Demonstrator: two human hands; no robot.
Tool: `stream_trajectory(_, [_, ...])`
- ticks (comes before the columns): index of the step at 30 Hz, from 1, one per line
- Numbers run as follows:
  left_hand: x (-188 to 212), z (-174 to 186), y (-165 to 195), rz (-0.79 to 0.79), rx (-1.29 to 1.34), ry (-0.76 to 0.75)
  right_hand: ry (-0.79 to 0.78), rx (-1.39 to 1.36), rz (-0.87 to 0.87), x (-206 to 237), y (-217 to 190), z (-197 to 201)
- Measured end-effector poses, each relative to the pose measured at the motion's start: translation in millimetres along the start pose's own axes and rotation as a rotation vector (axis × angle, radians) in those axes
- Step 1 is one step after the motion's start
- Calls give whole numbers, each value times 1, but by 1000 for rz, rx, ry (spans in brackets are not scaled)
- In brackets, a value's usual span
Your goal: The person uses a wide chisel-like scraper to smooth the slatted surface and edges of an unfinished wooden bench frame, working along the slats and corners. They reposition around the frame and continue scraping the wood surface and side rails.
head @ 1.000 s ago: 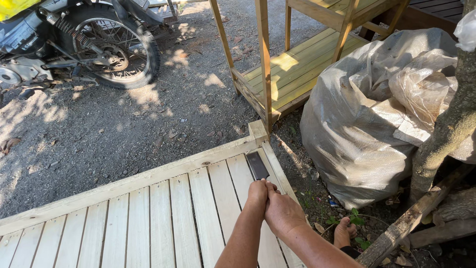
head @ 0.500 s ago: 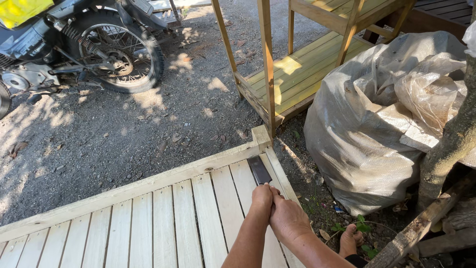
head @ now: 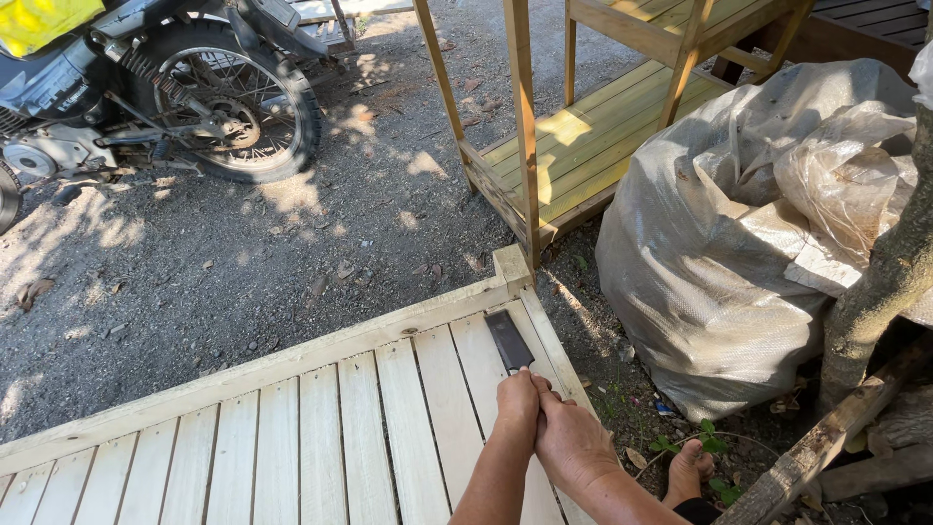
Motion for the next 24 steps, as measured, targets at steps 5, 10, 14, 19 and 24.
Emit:
stream_trajectory(5, [22,23,13,17,13,31,-37,-48,-9,7,-14,-13])
stream_trajectory(10, [40,27,20,91,60,9,-95,-58,-53,9,-23,-19])
stream_trajectory(14, [39,29,22,87,-7,23,-82,-26,-23,9,-27,-16])
stream_trajectory(19, [24,28,26,61,-18,8,-91,-59,-90,5,-32,-15])
stream_trajectory(24, [15,30,21,46,-50,21,-73,-47,-71,9,-35,-9])
Point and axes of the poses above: each hand's wrist, its own x-axis away from the middle knuckle, its own z-axis out of the back of the hand, y = z × x, the point moved 6 cm from there along -x, towards the middle knuckle, and after that the axes turned 14 degrees about -x, right-handed, at the moved point
